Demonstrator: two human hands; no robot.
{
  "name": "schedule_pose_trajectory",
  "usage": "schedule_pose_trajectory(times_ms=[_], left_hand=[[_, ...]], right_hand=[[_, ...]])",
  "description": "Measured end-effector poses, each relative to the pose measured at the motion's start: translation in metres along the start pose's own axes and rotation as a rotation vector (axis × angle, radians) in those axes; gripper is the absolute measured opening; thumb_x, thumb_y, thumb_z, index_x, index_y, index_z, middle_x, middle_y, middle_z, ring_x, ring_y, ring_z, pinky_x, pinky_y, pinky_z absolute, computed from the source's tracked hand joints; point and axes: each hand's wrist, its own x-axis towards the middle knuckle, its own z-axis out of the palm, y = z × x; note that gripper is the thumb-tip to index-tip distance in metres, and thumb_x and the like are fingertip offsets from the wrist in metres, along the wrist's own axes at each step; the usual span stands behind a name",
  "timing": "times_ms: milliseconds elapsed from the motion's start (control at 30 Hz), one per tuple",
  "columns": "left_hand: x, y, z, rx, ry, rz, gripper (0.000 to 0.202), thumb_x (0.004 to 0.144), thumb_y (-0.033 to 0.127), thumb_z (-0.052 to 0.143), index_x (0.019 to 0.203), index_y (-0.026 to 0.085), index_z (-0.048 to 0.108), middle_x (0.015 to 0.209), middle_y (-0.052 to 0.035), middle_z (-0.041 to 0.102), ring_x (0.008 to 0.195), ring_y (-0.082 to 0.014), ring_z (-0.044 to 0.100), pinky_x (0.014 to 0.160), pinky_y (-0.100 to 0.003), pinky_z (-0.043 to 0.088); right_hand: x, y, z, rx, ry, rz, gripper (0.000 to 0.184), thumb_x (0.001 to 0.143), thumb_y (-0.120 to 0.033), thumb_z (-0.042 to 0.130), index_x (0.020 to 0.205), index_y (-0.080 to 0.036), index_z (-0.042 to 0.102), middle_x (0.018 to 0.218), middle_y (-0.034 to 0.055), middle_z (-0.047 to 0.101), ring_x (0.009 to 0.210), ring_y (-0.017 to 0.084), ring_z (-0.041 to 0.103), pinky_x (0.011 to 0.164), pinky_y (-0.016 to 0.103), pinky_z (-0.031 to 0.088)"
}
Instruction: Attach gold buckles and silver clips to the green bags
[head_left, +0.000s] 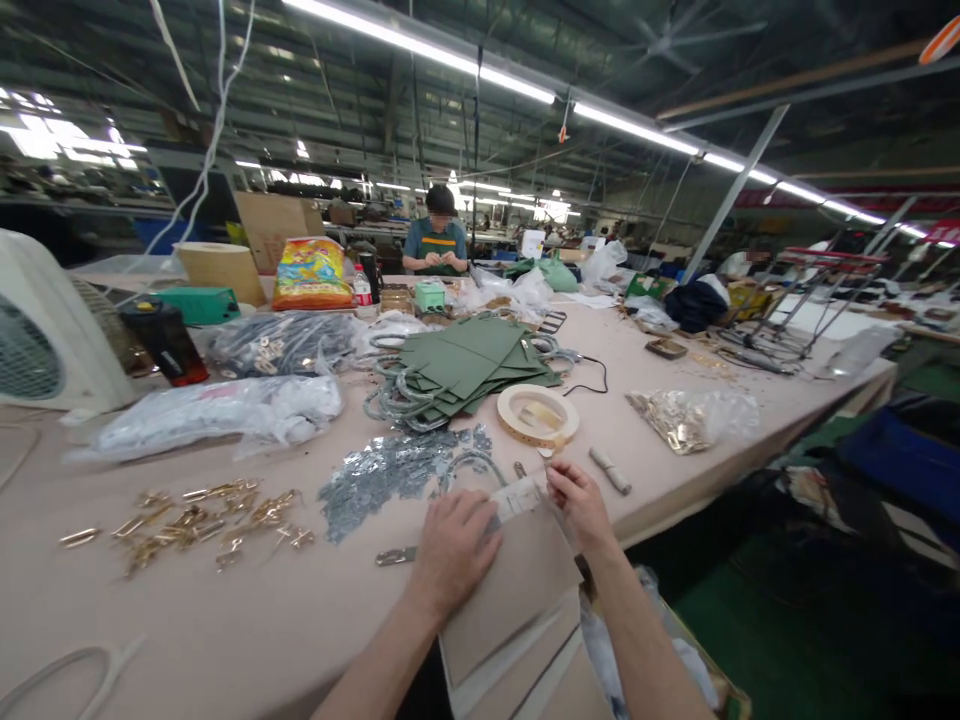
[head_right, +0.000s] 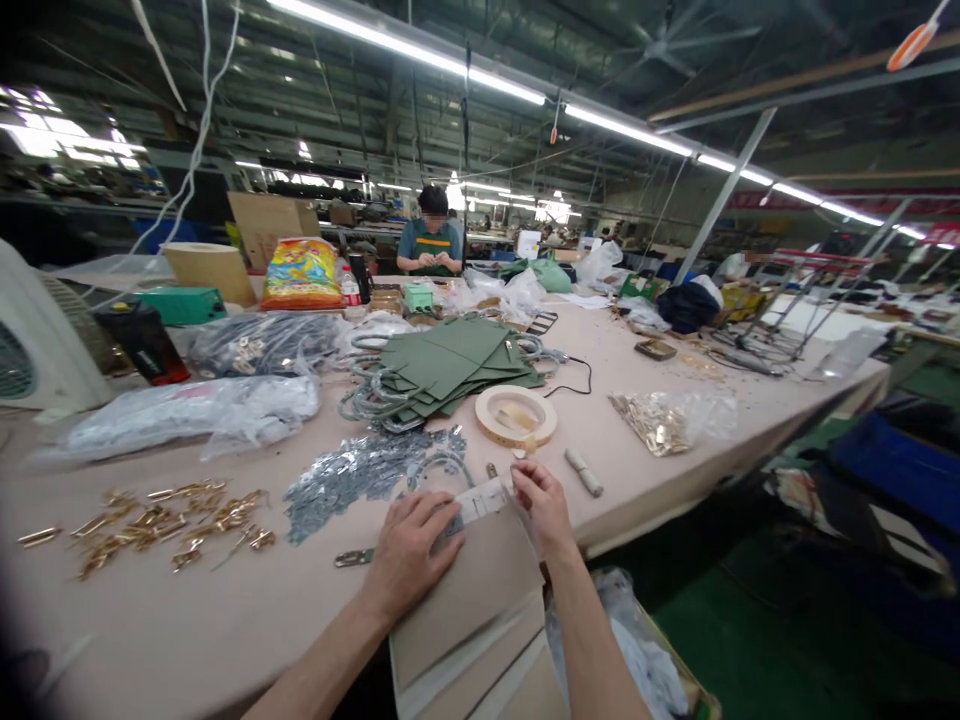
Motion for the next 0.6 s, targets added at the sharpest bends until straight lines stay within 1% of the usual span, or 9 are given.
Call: schedule_pose_trajectory(times_ms=[100,167,233,300,367,433,533,600], left_hand=[[0.009,0.02,0.006,0.017,-0.098,0.018,0.039,0.092,0.015,0.059,0.129,0.025,0.062,0.128,-0.0061,0.067,0.119,-0.0263,0.056,0.104,-0.043,0.045],[0.018,0.036,0.013,0.024,-0.134,-0.021,0.042,0.089,0.008,0.056,0.128,0.023,0.061,0.127,-0.0078,0.066,0.116,-0.0261,0.056,0.101,-0.041,0.047],[0.029,0.049,0.022,0.034,-0.131,-0.094,0.039,0.087,0.011,0.059,0.125,0.021,0.062,0.123,-0.0095,0.065,0.114,-0.0275,0.056,0.098,-0.041,0.048],[0.038,0.057,0.031,0.046,-0.1,-0.196,0.031,0.087,0.021,0.067,0.119,0.02,0.064,0.117,-0.0101,0.063,0.11,-0.0292,0.057,0.094,-0.043,0.05],[0.045,0.058,0.039,0.05,-0.07,-0.266,0.028,0.088,0.034,0.072,0.112,0.021,0.066,0.111,-0.0089,0.062,0.106,-0.0289,0.057,0.091,-0.042,0.05],[0.05,0.054,0.045,0.04,-0.047,-0.274,0.025,0.09,0.04,0.073,0.107,0.023,0.068,0.107,-0.0067,0.061,0.103,-0.0266,0.058,0.089,-0.04,0.05],[0.054,0.05,0.049,0.016,-0.032,-0.259,0.021,0.091,0.041,0.073,0.103,0.024,0.07,0.104,-0.0048,0.061,0.103,-0.0243,0.058,0.088,-0.037,0.049],[0.055,0.049,0.05,0.018,-0.037,-0.265,0.019,0.092,0.04,0.072,0.102,0.024,0.07,0.103,-0.0046,0.062,0.103,-0.0244,0.058,0.088,-0.038,0.048]], right_hand=[[-0.008,0.017,-0.005,-0.003,0.015,-0.009,0.037,0.073,-0.046,0.086,0.096,-0.022,0.07,0.067,-0.0042,0.055,0.059,0.011,0.045,0.055,0.025,0.035],[-0.008,0.022,-0.005,-0.026,0.012,-0.037,0.037,0.075,-0.047,0.085,0.098,-0.022,0.07,0.068,-0.0044,0.055,0.059,0.012,0.046,0.056,0.025,0.036],[-0.007,0.022,-0.004,-0.049,0.002,-0.047,0.039,0.075,-0.049,0.084,0.099,-0.022,0.07,0.069,-0.0041,0.056,0.061,0.012,0.048,0.058,0.026,0.038],[-0.005,0.022,-0.006,-0.065,-0.017,-0.044,0.041,0.076,-0.052,0.083,0.1,-0.022,0.069,0.07,-0.0036,0.057,0.062,0.013,0.05,0.059,0.026,0.04],[-0.004,0.022,-0.008,-0.076,-0.034,-0.039,0.042,0.076,-0.054,0.083,0.1,-0.022,0.069,0.07,-0.0033,0.058,0.062,0.013,0.051,0.059,0.027,0.041],[-0.003,0.022,-0.01,-0.084,-0.052,-0.029,0.043,0.076,-0.054,0.083,0.101,-0.022,0.068,0.07,-0.0031,0.059,0.061,0.013,0.051,0.058,0.027,0.041],[-0.002,0.022,-0.012,-0.092,-0.084,-0.012,0.043,0.077,-0.053,0.084,0.101,-0.022,0.068,0.071,-0.0022,0.061,0.061,0.013,0.052,0.058,0.026,0.042],[-0.001,0.021,-0.012,-0.106,-0.1,-0.006,0.043,0.077,-0.053,0.084,0.101,-0.021,0.069,0.071,-0.0018,0.061,0.061,0.013,0.053,0.058,0.026,0.042]])
